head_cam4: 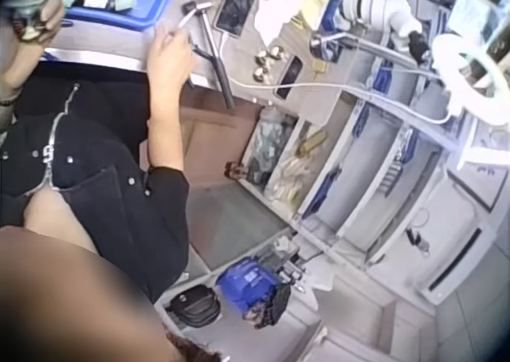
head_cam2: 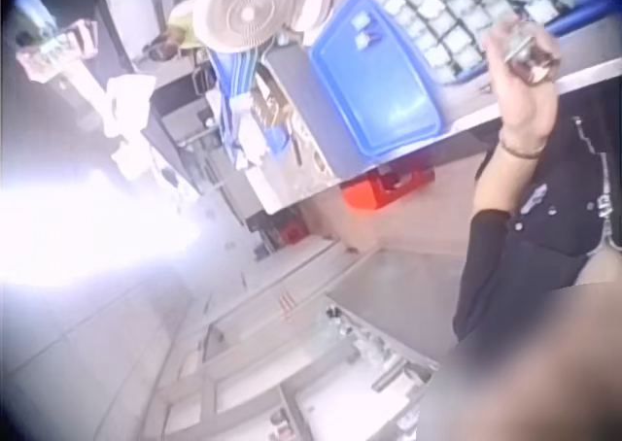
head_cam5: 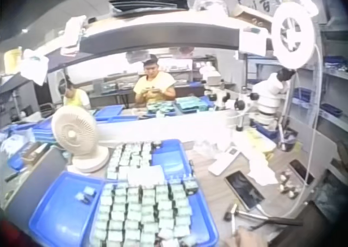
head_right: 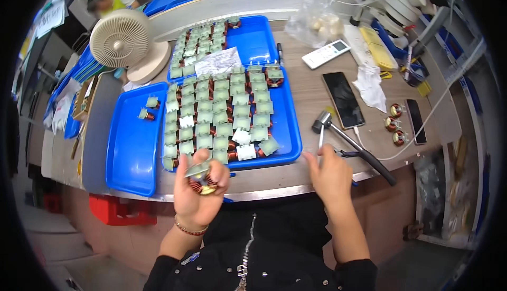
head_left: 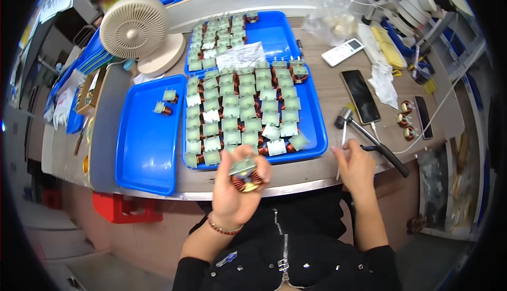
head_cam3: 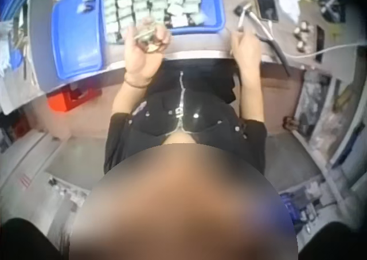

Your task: The person assembles small electronic components, likely transformers, at a workbench. They use a hammer to tap the components, a white stick to adjust internal parts, and pliers to trim wires. The person handles the components one by one, placing them into a blue tray after processing.

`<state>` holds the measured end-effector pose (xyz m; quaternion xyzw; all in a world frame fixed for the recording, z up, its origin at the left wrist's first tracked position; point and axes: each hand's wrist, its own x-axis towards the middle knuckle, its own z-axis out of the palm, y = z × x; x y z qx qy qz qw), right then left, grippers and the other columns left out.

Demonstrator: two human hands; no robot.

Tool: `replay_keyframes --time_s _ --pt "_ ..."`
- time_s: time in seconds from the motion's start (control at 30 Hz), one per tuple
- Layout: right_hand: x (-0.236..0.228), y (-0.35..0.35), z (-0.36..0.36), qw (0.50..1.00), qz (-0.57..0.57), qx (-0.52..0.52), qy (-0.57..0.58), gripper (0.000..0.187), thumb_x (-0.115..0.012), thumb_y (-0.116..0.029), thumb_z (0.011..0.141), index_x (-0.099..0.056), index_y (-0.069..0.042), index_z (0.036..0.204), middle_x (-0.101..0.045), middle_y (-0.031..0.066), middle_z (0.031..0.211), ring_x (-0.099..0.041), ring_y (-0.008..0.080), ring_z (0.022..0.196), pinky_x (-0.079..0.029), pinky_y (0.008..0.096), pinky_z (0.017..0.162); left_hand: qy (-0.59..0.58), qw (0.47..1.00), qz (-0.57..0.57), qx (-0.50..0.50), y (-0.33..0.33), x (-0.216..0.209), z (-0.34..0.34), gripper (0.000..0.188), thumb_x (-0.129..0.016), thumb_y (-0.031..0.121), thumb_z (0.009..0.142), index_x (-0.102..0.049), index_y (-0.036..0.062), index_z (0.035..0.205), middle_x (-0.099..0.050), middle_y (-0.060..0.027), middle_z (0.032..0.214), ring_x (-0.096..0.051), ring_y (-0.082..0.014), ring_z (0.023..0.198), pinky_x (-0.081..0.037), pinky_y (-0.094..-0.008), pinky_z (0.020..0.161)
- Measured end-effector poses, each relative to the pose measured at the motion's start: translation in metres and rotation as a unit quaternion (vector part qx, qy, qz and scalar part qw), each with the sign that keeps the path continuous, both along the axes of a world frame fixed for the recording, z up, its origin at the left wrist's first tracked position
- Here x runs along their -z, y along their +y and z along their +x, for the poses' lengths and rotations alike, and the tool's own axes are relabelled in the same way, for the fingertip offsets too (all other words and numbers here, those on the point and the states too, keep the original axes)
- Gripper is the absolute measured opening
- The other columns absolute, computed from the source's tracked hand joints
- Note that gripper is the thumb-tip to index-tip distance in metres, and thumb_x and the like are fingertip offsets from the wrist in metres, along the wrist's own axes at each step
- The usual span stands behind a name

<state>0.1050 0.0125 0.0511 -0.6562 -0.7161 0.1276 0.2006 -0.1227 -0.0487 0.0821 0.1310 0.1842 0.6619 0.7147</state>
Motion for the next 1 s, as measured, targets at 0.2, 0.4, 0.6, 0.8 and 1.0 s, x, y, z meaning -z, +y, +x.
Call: replay_keyframes --time_s 0.2,0.4,0.6,0.8,1.0 --pt "0.024 0.004 0.015 0.998 -0.053 -0.001 -0.039 0.027 -0.062 -0.027 0.078 -0.049 -0.004 0.070 -0.056 0.0160 0.057 -0.057 0.0360 0.056 -0.044 0.0451 0.052 -0.036 0.997 0.031 0.058 0.020 -0.008 0.018 0.034 -0.027 0.040 0.095 -0.046 0.0124 0.098 -0.050 -0.0097 0.081 -0.045 -0.0206 0.076 -0.036 -0.0285 0.064" --pt "0.014 0.004 0.031 0.987 -0.154 -0.026 0.041 0.018 -0.058 -0.019 0.081 -0.049 -0.003 0.081 -0.056 0.0128 0.057 -0.054 0.0273 0.047 -0.043 0.0370 0.048 -0.043 0.997 0.038 0.052 0.020 -0.015 0.025 0.034 -0.027 0.041 0.095 -0.046 0.0132 0.100 -0.050 -0.0093 0.081 -0.046 -0.0222 0.076 -0.037 -0.0296 0.067" --pt "-0.053 -0.039 0.005 0.769 -0.079 -0.188 0.605 0.006 -0.053 -0.007 0.084 -0.051 -0.001 0.086 -0.063 0.0122 0.076 -0.059 0.0128 0.063 -0.049 0.0253 0.060 -0.012 0.998 0.058 0.038 0.020 -0.015 0.029 0.034 -0.026 0.043 0.095 -0.044 0.0139 0.098 -0.049 -0.0086 0.081 -0.046 -0.0188 0.074 -0.035 -0.0267 0.064" --pt "-0.066 -0.032 -0.045 0.796 0.109 -0.380 0.458 0.023 -0.066 -0.004 0.074 -0.056 0.002 0.093 -0.062 0.0154 0.078 -0.063 0.0282 0.074 -0.050 0.0322 0.068 0.020 0.997 0.070 0.011 0.018 -0.026 0.038 0.034 -0.025 0.045 0.094 -0.041 0.0150 0.097 -0.048 -0.0081 0.082 -0.047 -0.0165 0.073 -0.035 -0.0263 0.062" --pt "-0.050 -0.036 -0.061 0.781 0.201 -0.346 0.479 0.024 -0.069 -0.005 0.073 -0.051 0.001 0.088 -0.060 0.0165 0.074 -0.062 0.0277 0.066 -0.051 0.0312 0.057 0.050 0.996 0.068 -0.013 0.014 -0.027 0.043 0.036 -0.025 0.046 0.094 -0.038 0.0131 0.097 -0.048 -0.0095 0.083 -0.046 -0.0164 0.072 -0.037 -0.0254 0.061"
